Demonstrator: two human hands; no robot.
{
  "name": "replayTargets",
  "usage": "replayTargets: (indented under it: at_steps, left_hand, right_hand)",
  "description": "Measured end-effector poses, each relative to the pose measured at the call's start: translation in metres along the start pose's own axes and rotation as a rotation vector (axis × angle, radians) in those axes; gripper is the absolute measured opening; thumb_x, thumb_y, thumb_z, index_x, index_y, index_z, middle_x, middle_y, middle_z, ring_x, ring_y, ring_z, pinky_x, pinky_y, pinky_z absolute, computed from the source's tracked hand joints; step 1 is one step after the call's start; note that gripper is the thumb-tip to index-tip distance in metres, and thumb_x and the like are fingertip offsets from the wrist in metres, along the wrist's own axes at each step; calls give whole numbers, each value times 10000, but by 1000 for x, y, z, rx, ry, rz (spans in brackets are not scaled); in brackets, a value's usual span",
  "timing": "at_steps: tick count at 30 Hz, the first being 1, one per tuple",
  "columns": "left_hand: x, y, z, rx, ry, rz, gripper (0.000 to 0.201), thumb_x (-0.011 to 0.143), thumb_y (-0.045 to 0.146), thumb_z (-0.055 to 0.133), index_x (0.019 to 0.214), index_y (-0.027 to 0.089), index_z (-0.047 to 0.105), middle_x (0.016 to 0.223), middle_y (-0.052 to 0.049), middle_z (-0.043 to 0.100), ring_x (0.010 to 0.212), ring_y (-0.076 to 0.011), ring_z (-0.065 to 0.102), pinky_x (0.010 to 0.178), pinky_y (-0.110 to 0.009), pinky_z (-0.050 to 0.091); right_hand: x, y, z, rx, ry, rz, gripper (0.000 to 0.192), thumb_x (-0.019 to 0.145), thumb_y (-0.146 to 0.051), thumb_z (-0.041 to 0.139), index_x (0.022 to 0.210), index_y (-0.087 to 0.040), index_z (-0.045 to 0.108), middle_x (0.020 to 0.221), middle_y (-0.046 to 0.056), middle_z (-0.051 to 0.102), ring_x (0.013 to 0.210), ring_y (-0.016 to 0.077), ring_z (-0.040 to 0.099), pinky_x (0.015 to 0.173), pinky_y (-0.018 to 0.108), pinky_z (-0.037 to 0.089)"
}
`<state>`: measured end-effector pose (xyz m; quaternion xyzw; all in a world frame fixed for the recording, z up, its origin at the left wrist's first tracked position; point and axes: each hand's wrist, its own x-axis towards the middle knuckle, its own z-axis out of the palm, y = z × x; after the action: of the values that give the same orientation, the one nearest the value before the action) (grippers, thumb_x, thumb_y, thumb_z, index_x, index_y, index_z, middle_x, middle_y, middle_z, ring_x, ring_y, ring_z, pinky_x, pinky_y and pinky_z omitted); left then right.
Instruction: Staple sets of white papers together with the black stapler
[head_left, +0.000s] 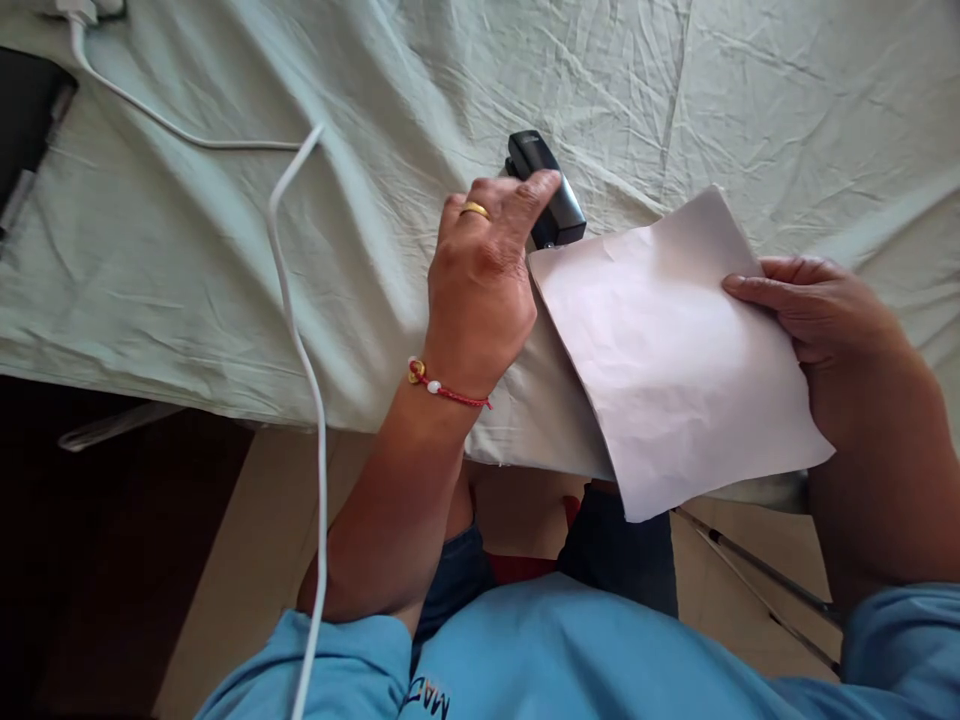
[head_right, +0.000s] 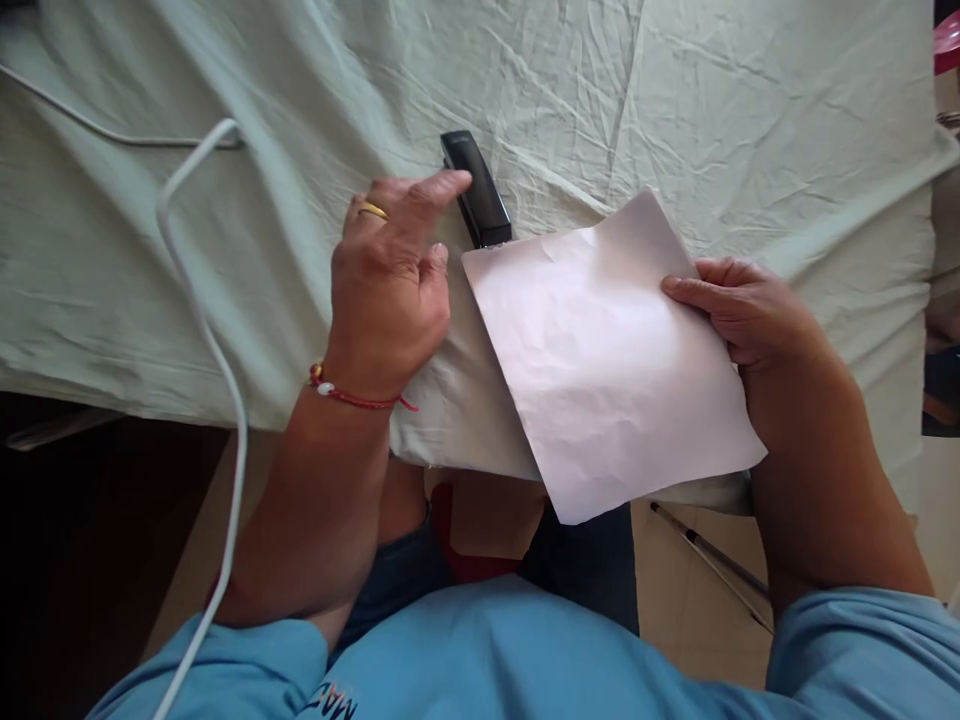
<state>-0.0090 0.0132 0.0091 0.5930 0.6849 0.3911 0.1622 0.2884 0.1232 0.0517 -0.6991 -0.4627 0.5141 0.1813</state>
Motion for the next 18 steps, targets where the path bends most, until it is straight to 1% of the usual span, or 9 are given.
replayTargets:
  at_steps: [2, 4, 6, 8, 11, 13, 15, 18]
  left_hand:
    - [1, -1, 1, -17, -29, 72, 539, 1014, 134, 468, 1462, 336, 690, 1604, -6, 673, 1578, -269, 522, 1367, -510, 380]
    - [3, -5, 4, -38, -81, 100, 569, 1000, 116, 442, 1423, 359, 733, 1629, 44, 661, 1591, -233, 526, 1382, -468, 387]
    - [4, -10, 6, -73, -110, 108, 603, 977, 108, 440, 1402, 394, 759, 1626, 79, 662, 1578, -211, 555, 1382, -431, 402]
    - [5, -13, 7, -110, -118, 106, 624, 956, 108, 460, 1407, 413, 764, 1626, 92, 660, 1571, -207, 565, 1382, -413, 409]
    - [5, -12, 5, -136, -122, 79, 640, 931, 98, 481, 1388, 436, 775, 1609, 108, 669, 1565, -201, 571, 1367, -397, 431]
    - [4, -7, 1, -132, -125, 51, 627, 926, 80, 480, 1363, 399, 797, 1603, 81, 680, 1566, -213, 573, 1370, -430, 428]
    - [3, -1, -2, -101, -145, 23, 612, 923, 57, 480, 1338, 356, 815, 1605, 46, 683, 1581, -242, 561, 1374, -494, 415]
    - [3, 7, -7, -4, -204, -9, 620, 920, 45, 500, 1344, 378, 806, 1634, 60, 653, 1616, -263, 521, 1369, -564, 388]
  right_hand:
    - [1, 1, -1, 1, 6, -4, 230, 785, -264, 911, 999, -203, 855, 768, 29, 802, 501, 166, 687, 367, 249, 539]
    - [1, 0, -1, 0, 17, -6, 231, 782, -259, 912, 1000, -204, 857, 759, 26, 796, 493, 164, 681, 362, 248, 531]
    - [1, -2, 0, -6, 27, -13, 202, 785, -247, 901, 975, -195, 856, 766, 32, 797, 495, 161, 681, 367, 242, 527]
    - [0, -5, 1, -11, 31, -30, 174, 790, -240, 889, 952, -189, 853, 778, 38, 799, 503, 155, 681, 377, 233, 524]
    - [-1, -9, 2, -15, 39, -42, 172, 786, -258, 888, 939, -191, 845, 784, 47, 803, 494, 153, 667, 375, 234, 507]
    - [-2, -10, 1, -17, 53, -44, 189, 774, -273, 897, 936, -192, 842, 791, 55, 809, 484, 153, 658, 367, 234, 489]
    - [-2, -8, 0, -17, 60, -42, 202, 757, -278, 907, 928, -190, 846, 787, 57, 811, 483, 155, 659, 362, 229, 483]
    - [-1, -4, -1, -2, 66, -35, 196, 731, -273, 923, 896, -196, 849, 770, 46, 808, 483, 151, 659, 354, 217, 478]
